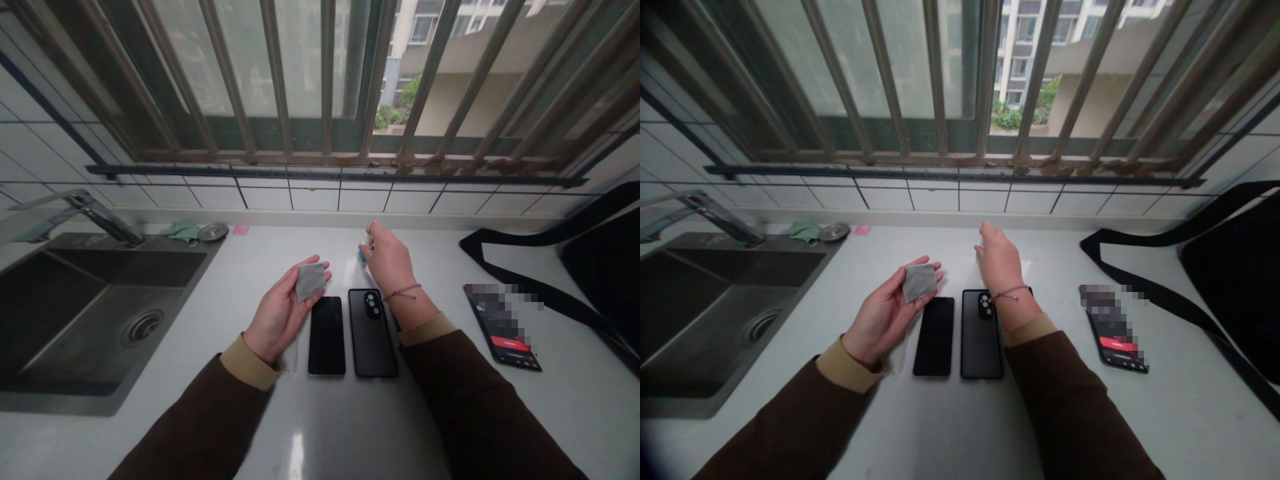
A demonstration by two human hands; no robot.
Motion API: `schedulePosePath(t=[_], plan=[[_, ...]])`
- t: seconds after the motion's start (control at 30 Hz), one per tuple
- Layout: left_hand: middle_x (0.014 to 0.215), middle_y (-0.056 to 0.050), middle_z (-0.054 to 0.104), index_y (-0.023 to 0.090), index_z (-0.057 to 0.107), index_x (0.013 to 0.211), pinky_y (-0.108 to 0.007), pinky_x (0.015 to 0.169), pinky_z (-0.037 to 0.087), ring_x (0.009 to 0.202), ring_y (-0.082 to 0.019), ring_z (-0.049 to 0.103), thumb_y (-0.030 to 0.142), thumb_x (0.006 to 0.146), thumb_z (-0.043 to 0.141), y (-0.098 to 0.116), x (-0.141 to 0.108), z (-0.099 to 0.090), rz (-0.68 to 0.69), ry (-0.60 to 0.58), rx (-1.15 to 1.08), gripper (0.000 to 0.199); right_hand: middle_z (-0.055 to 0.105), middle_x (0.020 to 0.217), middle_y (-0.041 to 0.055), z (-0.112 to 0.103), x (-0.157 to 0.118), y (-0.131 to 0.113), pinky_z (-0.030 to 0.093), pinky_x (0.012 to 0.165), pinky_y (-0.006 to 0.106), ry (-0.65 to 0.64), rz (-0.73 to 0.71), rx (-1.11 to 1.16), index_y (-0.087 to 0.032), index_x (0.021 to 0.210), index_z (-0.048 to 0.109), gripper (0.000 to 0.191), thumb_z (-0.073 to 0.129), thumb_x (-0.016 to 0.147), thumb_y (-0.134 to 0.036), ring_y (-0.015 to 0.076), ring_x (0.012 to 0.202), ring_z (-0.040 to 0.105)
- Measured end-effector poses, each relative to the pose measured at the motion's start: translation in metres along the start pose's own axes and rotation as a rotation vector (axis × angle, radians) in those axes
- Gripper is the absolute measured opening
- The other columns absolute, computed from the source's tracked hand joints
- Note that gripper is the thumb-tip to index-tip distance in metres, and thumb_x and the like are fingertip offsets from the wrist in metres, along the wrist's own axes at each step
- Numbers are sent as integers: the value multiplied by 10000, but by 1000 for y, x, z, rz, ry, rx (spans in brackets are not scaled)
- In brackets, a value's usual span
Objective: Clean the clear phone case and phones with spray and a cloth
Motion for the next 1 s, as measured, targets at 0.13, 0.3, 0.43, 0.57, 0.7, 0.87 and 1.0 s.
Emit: schedulePosePath(t=[0.13,0.3,0.43,0.57,0.7,0.87,1.0], plan=[[1473,-214,680,130,613,1471,-403,1096,586,1265,-292,737,354,1116,464,3,-1,2,-6,0,-17,446,730,1108,116,2,-1,-2,462,781,353,13,4,7,-198,1258,594,281,655,985,-170,280,963,686],[1419,-232,710,132,538,1537,-430,1068,599,1221,-313,762,375,1125,428,5,-3,4,-12,-31,-17,491,720,1200,146,2,-3,-7,481,812,360,21,11,18,-172,1338,541,369,651,987,-144,285,1000,693],[1371,-239,733,142,499,1578,-473,1088,588,1184,-328,776,390,1122,436,5,-3,5,-11,-54,-14,523,692,1245,182,-5,-2,-7,512,818,386,-24,38,1,-153,1422,516,487,703,974,-190,300,969,699],[1340,-237,748,154,451,1620,-487,1115,568,1197,-331,773,403,1123,438,6,-5,5,5,-63,-5,557,631,1348,248,-28,2,-14,530,962,497,133,-43,3,-105,1476,509,621,767,944,-295,374,1128,656],[1306,-224,765,196,378,1669,-502,1094,573,1189,-339,777,426,1129,406,7,-6,5,11,-109,-5,588,700,1256,198,-57,-2,-40,480,1084,498,267,-218,191,-124,1273,658,300,613,1051,-320,352,1209,627],[1323,-174,766,236,447,1640,-455,995,629,1117,-294,797,412,1129,428,7,-6,3,56,-128,-69,541,785,1106,128,-64,-16,-71,506,978,420,-216,-200,390,-185,1058,785,322,583,1074,-435,299,1086,705],[1307,-128,771,230,539,1577,-393,918,662,1042,-223,793,332,1132,428,9,-5,2,86,-95,-115,470,778,870,54,-53,-22,-79,505,792,323,-618,-155,648,-182,899,777,305,628,1031,-414,213,842,706]])
Point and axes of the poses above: each hand's wrist, its own x-axis towards the middle knuckle, its own z-axis out of the palm, y = z × x, the point moved 1 cm from there along x, towards the middle knuckle
